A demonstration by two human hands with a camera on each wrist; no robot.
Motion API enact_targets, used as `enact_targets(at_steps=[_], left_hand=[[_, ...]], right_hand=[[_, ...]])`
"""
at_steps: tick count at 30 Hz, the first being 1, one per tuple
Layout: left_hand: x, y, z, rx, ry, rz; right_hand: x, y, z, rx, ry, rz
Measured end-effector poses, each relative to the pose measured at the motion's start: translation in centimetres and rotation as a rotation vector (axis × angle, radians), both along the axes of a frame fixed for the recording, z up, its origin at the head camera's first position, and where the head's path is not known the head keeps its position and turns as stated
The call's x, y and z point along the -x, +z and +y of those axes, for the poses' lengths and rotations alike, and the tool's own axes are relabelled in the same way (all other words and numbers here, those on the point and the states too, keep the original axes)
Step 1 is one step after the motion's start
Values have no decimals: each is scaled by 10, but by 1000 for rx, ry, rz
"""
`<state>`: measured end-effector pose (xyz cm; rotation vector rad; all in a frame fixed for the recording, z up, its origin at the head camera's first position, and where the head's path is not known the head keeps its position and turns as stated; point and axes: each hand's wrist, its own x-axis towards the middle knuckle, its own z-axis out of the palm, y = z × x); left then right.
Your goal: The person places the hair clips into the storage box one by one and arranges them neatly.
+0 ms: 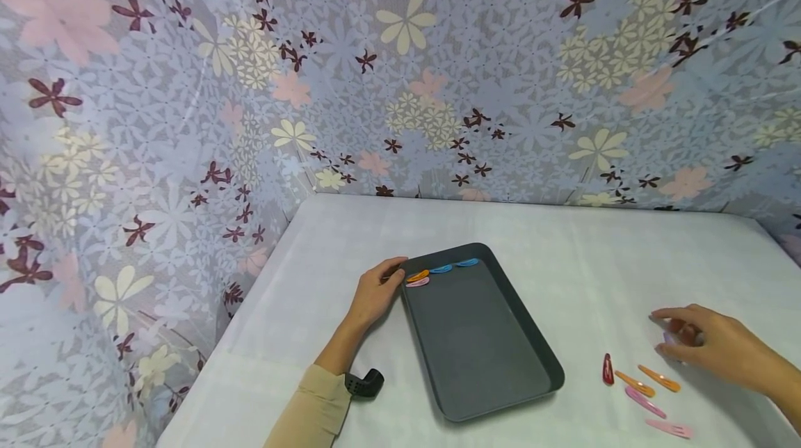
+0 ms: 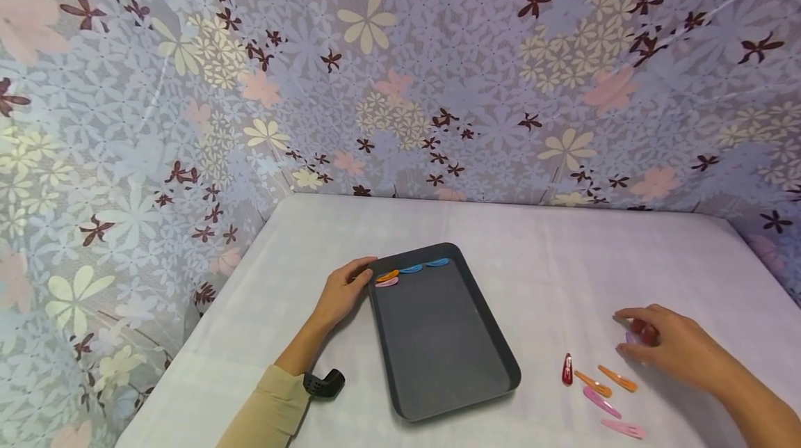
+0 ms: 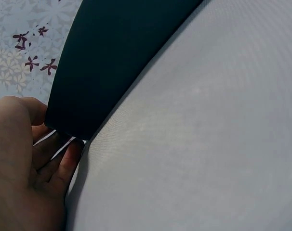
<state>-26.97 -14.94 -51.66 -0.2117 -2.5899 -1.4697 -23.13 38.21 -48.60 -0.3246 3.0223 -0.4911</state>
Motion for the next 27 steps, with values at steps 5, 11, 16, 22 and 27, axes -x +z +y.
enact_targets(at_steps=[5,11,16,22,27], left_hand=[[1,0,1,0,-2,8],[0,1,1,-3,-1,16],[1,1,2,-13,4,11],[1,0,2,-3,-4,18],[1,0,1,-4,0,17]], right_hand=[[-3,1,7,-4,17,-16],[-5,-1,10,-26,2,-26],[-7,-3,9,-59,18,-24],[-10,-6,13,-59,47,-26],[-11,-5,13,-56,54,-46]])
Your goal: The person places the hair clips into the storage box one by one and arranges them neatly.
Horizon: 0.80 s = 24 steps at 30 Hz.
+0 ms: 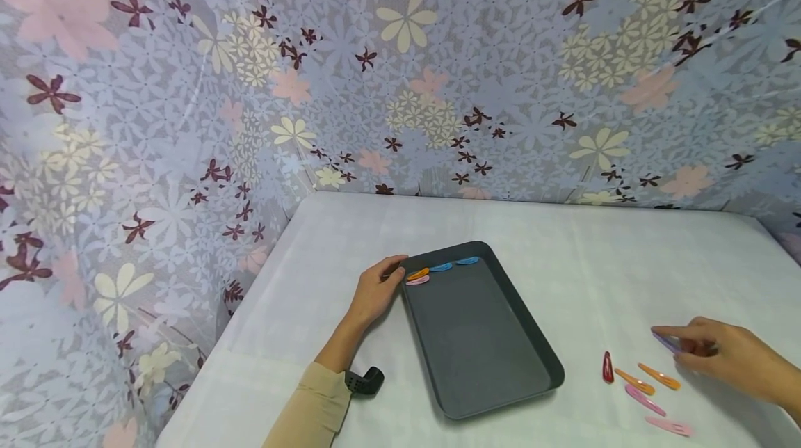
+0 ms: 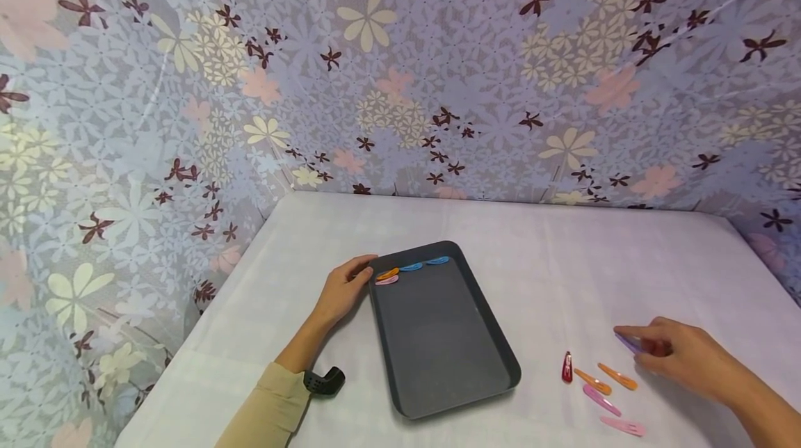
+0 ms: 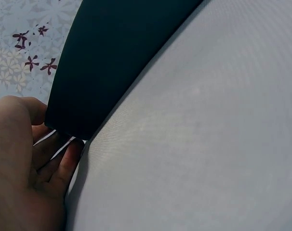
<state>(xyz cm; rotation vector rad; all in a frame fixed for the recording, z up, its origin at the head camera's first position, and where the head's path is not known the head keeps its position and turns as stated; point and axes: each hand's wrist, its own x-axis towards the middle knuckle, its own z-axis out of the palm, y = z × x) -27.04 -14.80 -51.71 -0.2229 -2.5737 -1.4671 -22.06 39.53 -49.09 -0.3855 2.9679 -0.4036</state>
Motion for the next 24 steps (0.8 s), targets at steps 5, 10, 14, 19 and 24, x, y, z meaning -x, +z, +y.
enact_targets(at_steps=[5,10,14,19,24], left_hand=[[0,0,0,4,10,-11],[0,-1,1,10,6,-11],[0,0,1,7,11,-11],[-1,2,1,-6,16,-21],[-2,2,2,-6,8,-19]], right_hand=[[1,0,0,-9,1,-6],[2,1,-1,-12,-6,-9],[1,3,-4,-10,-12,-5],[3,6,-6,-5,-19,-15],[3,6,-8,-2,-14,-7]])
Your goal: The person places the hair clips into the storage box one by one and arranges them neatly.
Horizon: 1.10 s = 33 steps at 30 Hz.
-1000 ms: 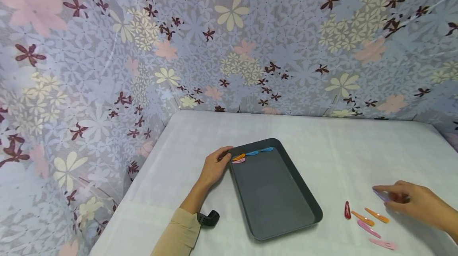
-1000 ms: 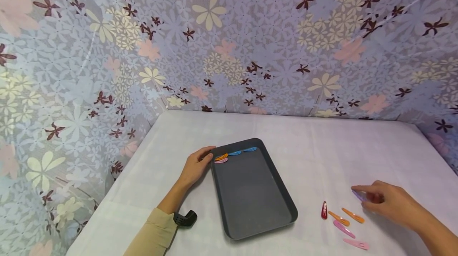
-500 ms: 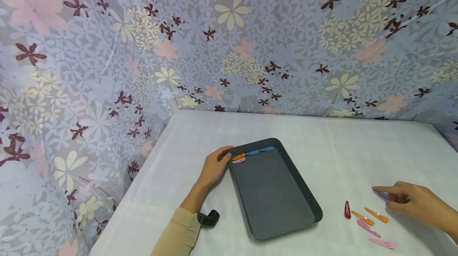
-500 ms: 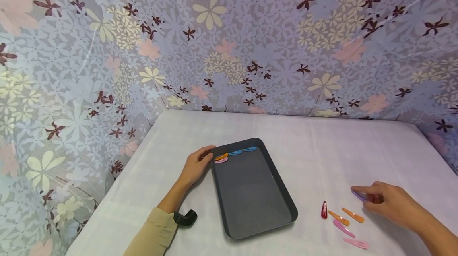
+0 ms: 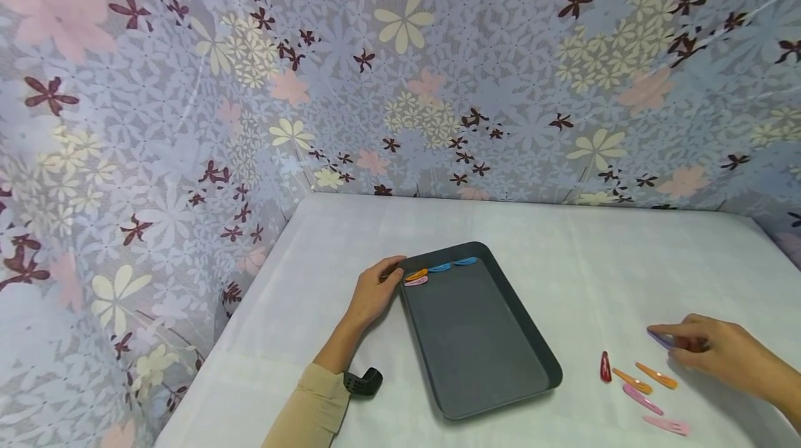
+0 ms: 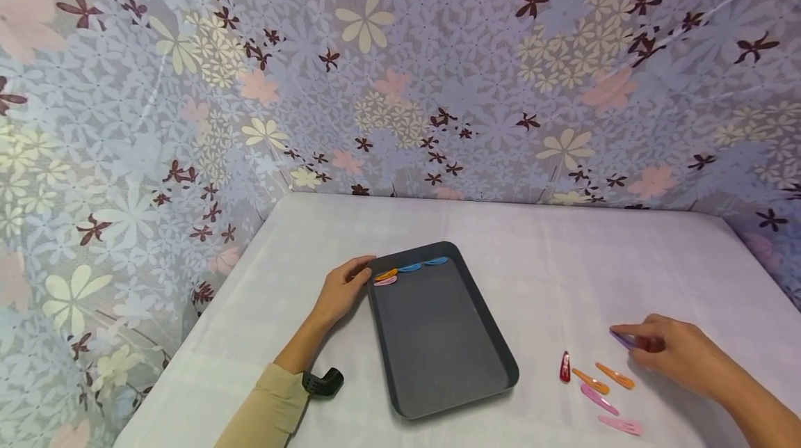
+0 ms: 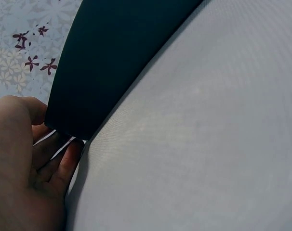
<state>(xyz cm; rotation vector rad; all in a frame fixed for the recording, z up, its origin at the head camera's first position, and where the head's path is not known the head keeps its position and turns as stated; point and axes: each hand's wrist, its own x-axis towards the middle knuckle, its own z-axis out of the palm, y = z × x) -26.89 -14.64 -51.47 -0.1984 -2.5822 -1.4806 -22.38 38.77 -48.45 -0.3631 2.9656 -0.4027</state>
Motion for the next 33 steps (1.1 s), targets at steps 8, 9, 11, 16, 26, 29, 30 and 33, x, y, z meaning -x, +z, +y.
enact_targets(at_steps=[8,9,11,16,26,29,30,33], left_hand=[[0,-1,-1,12,-4,0],[0,-1,-1,11,-2,-2],[1,0,-1,5,-3,2],[3,0,-1,8,-9,1],[7,-2,-3,-1,-10,11],[12,-2,-5,-1,-12,12],[14,-2,-5,-2,-13,14],[19,-3,-7,-5,-17,13]], right_hand=[[1,1,-6,39,34,25],[1,1,-7,43,45,39],[2,2,-9,46,60,63],[5,7,-14,43,66,52],[13,13,-33,71,50,29],[17,12,-39,82,63,20],[19,12,-41,90,69,22],[23,12,-46,109,80,19]])
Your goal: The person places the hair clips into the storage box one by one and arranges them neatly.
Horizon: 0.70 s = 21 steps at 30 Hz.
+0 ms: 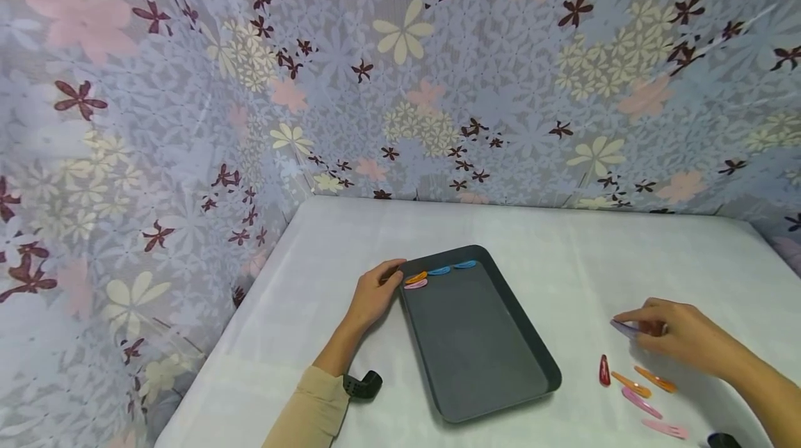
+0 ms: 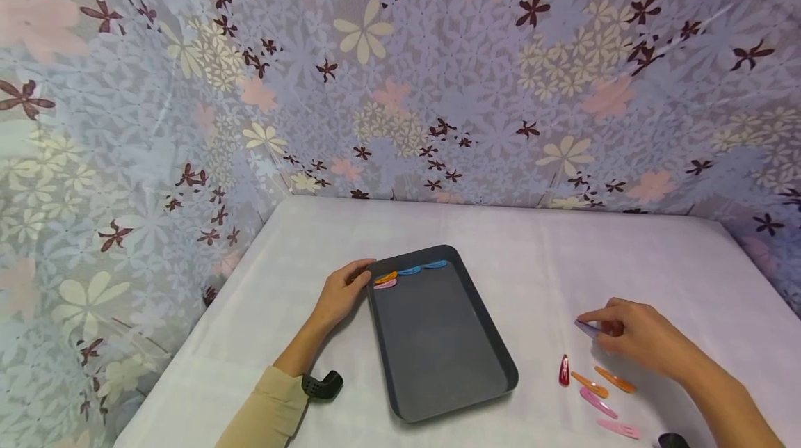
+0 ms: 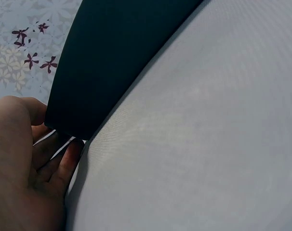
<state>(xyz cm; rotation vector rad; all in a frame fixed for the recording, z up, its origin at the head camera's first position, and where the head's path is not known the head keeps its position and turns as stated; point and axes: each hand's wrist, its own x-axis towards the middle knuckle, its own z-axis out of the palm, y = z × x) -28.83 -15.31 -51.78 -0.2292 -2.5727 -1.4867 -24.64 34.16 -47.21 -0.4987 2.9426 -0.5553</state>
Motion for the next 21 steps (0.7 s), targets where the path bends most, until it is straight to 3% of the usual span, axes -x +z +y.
enact_targets(at_steps=[6,15,21], left_hand=[[4,7,0,1,-1,-35],[-10,14,7,1,28,-48],[-19,11,-8,1,-25,-41]], right_hand=[[7,14,-9,53,40,-17],[13,26,-17,48,100,-1],[-16,27,-42,45,85,-5]])
